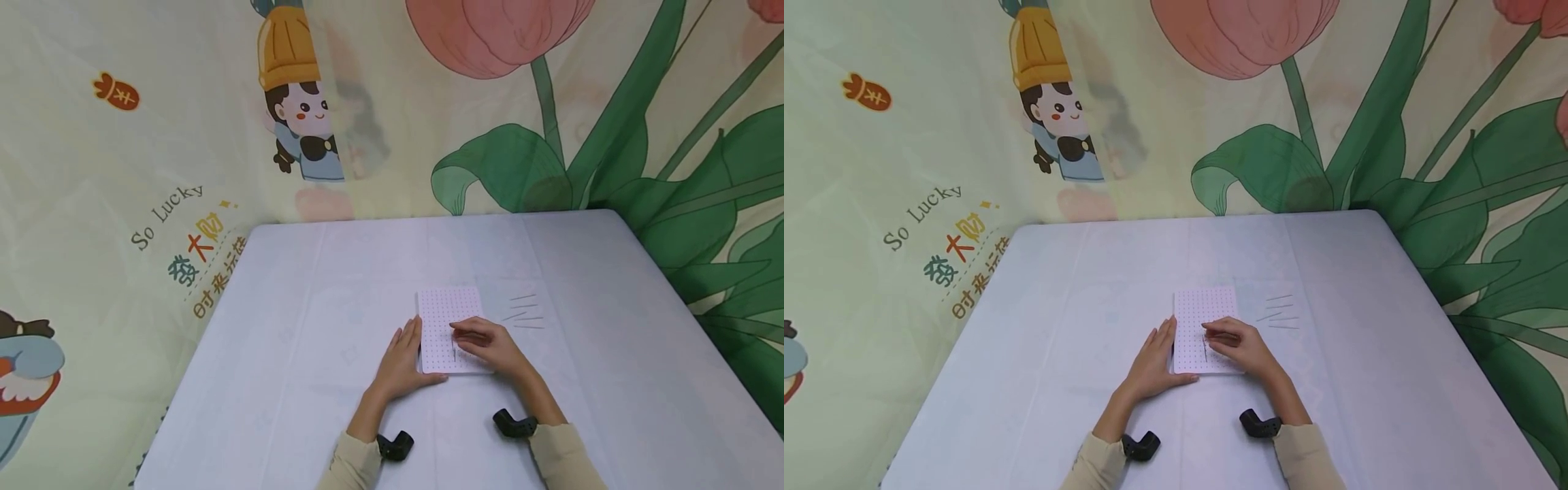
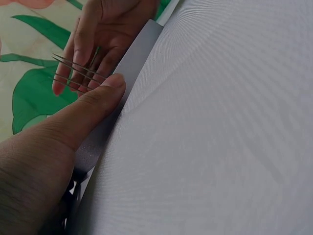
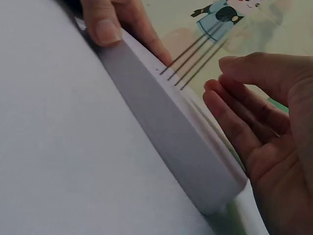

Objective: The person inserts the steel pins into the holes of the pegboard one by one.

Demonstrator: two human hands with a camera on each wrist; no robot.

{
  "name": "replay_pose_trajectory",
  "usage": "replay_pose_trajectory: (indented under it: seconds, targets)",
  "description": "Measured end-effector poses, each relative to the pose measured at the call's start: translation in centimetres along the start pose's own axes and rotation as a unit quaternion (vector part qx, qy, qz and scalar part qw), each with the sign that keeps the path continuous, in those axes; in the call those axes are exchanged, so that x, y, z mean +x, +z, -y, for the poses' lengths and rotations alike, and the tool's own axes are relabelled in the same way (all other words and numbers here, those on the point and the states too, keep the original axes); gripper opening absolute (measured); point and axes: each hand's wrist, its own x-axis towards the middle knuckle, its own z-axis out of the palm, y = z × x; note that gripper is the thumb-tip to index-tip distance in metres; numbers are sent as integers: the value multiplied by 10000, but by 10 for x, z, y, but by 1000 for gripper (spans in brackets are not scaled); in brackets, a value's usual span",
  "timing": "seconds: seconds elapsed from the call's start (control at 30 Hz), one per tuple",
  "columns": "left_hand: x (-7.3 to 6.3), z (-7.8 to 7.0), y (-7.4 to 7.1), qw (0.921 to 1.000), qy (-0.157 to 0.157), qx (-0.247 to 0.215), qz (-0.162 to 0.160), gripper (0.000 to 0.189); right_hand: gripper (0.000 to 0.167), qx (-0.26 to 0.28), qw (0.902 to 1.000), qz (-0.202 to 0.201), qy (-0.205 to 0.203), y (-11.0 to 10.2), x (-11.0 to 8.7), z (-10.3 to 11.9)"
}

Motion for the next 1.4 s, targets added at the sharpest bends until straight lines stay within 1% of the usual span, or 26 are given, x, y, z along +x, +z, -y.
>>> replay_pose_trajectory:
  seconds: [0.07,0.13,0.2,0.23,0.3,0.37,0.43,0.5,0.6,0.7,0.83,0.97,1.1,1.27,1.4]
  targets:
    - [-1,0,1,10000,-15,6,6,120,34,135,9996,-135,195,-7,-4,-2]
    - [-1,-1,2,10000,-26,22,-2,120,32,88,9986,-417,297,-17,-8,-9]
    - [-1,-1,2,10000,-16,43,-32,119,28,-235,9952,-862,403,-28,-13,-16]
    - [-1,-1,2,10000,-13,54,-41,119,25,-401,9917,-1124,471,-35,-15,-21]
    - [-1,-2,1,10000,-10,51,-51,119,21,-794,9803,-1715,578,-48,-21,-32]
    - [-1,-2,1,10000,-6,33,-57,119,19,-1150,9651,-2241,722,-59,-27,-37]
    - [-1,-2,1,10000,-20,29,-46,119,19,-1548,9491,-2607,852,-69,-32,-41]
    - [-1,-2,1,10000,-22,40,-51,119,19,-1906,9352,-2824,965,-77,-37,-45]
    - [-1,-2,2,10000,-18,62,-70,119,16,-2397,9196,-2912,1094,-85,-42,-50]
    - [-1,-2,2,10000,-3,66,-75,119,10,-2629,9143,-2902,1038,-88,-44,-53]
    - [0,-1,2,9999,30,68,-91,120,6,-2838,9130,-2780,924,-88,-44,-54]
    - [0,-1,1,9999,51,94,-112,120,5,-3070,9107,-2592,956,-88,-42,-54]
    - [1,-1,0,9999,28,109,-63,120,4,-3303,9061,-2428,1051,-89,-41,-53]
    - [1,-2,0,9999,-36,109,15,120,4,-3395,9035,-2307,1235,-88,-41,-53]
    - [1,-2,1,9999,-50,98,36,120,4,-3439,9022,-2260,1289,-87,-42,-53]
